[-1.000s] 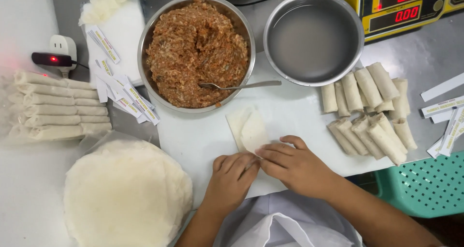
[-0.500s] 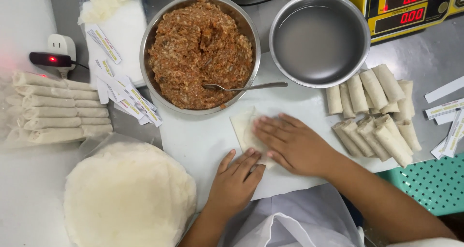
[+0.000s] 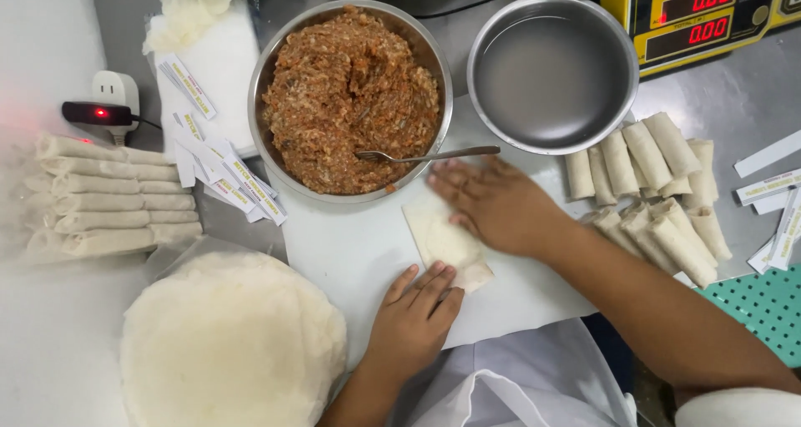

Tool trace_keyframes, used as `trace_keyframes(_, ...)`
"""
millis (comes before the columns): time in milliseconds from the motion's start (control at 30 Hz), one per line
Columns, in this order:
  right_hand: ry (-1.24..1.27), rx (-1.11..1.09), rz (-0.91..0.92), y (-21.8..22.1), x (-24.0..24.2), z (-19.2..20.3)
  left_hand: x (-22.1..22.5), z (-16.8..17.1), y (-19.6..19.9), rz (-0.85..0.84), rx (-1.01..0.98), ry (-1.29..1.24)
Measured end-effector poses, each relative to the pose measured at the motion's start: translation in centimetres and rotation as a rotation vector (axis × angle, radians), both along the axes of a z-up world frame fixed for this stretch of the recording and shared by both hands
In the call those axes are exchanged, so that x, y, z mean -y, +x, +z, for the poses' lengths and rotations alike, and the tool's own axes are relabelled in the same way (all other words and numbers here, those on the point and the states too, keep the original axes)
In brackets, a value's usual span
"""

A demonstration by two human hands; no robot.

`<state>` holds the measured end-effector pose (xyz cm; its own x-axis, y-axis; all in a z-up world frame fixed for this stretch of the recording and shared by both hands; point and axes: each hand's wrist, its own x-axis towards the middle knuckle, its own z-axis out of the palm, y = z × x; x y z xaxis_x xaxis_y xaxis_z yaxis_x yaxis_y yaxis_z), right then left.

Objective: Assembling spring rolls by placing meat filling on wrappers, folding the sides, and rolling them up.

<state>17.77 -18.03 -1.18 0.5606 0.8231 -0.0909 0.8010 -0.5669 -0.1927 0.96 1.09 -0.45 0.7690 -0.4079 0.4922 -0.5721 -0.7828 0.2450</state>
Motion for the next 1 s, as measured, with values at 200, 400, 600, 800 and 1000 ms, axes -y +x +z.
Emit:
trace_keyframes(200, 0.167, 0.029, 0.376, -2.2, -1.7, -0.7, 0.0, 0.2, 0.3, -0.016, 0.019, -0.021)
trace_keyframes(400, 0.176, 0.165, 0.276, 2.1, -3.5, -2.5, 0.2, -0.1, -0.2, 0.014, -0.114, -0.074)
trace_keyframes(600, 0.220, -0.009, 0.331, 0.0, -3.2, -1.8, -0.3, 0.0, 0.1, 0.015, -0.254, -0.135)
trace_keyframes(800, 0.315, 0.186, 0.230, -0.9, -0.9, 0.9, -0.3, -0.8, -0.2, 0.111, -0.347, -0.069)
trace_keyframes(1000, 0.361, 0.085, 0.135, -7.0, 4.1, 1.7, -0.6, -0.5, 0.2, 0.094, -0.403, 0.006)
